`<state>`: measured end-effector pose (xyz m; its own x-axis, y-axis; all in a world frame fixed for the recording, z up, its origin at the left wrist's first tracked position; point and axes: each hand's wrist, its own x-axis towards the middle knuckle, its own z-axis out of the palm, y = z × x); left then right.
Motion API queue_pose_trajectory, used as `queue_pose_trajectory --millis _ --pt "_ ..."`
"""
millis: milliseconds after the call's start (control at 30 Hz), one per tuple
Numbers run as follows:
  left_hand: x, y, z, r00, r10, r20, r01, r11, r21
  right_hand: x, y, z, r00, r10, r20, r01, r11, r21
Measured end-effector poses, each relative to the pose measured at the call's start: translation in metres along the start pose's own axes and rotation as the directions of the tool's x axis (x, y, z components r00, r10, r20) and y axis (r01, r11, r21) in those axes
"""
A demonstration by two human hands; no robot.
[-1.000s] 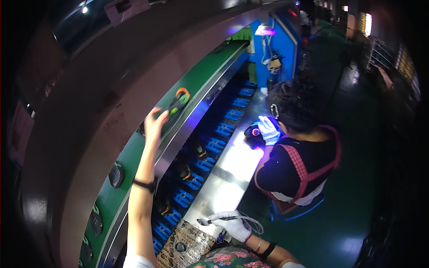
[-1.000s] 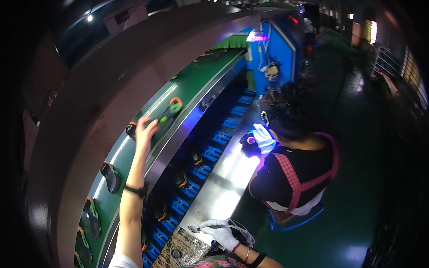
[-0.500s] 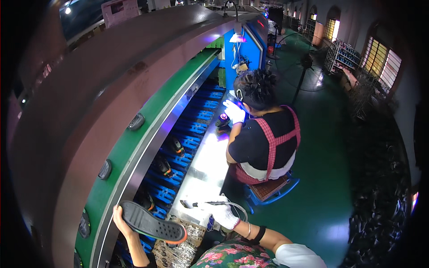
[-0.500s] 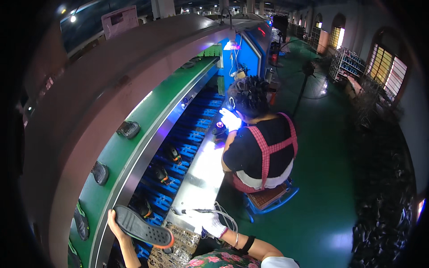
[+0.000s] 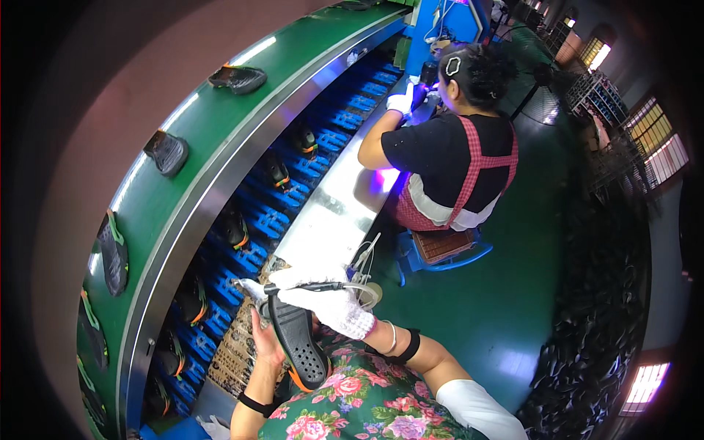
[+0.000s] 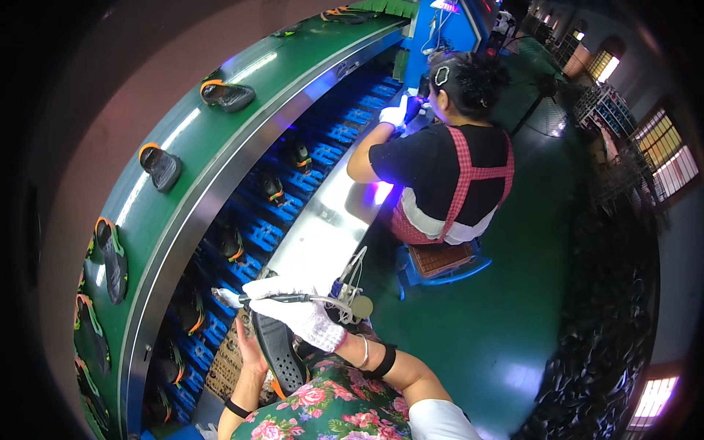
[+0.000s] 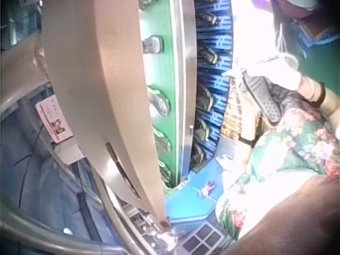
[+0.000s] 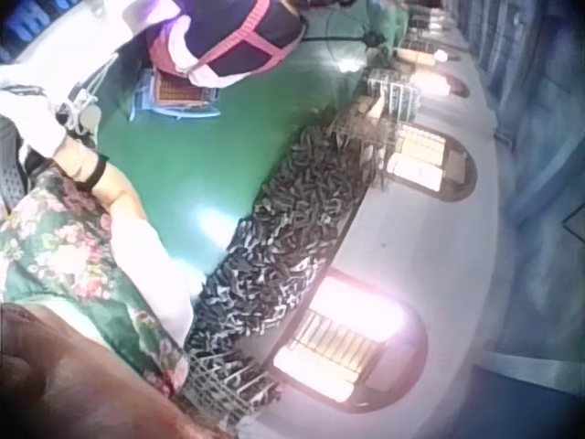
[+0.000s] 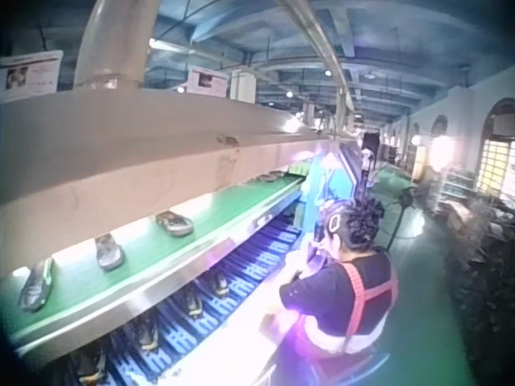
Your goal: The recorder uses a brush to clean the soles of shoes on a factory production line.
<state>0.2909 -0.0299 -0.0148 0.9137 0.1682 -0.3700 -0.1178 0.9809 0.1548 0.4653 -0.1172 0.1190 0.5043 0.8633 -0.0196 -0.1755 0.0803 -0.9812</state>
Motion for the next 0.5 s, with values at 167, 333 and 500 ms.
queue_pose_trajectory --millis 167,333,500 --pt "-0.034 -0.028 -0.007 0.977 -0.191 0.097 0.206 0.961 -0.183 -0.002 0.002 0.011 0.996 0.084 -0.03 -0.085 0.996 -0.006" --pt "-0.023 -0.007 0.051 0.946 -0.051 -0.319 -0.032 0.967 -0.252 -0.005 -0.013 0.018 0.951 0.309 0.004 -0.307 0.945 0.109" --pt "-0.013 0.013 0.076 0.991 0.132 -0.03 -0.133 0.906 -0.401 0.006 -0.018 0.018 0.998 -0.066 0.026 0.068 0.991 -0.116"
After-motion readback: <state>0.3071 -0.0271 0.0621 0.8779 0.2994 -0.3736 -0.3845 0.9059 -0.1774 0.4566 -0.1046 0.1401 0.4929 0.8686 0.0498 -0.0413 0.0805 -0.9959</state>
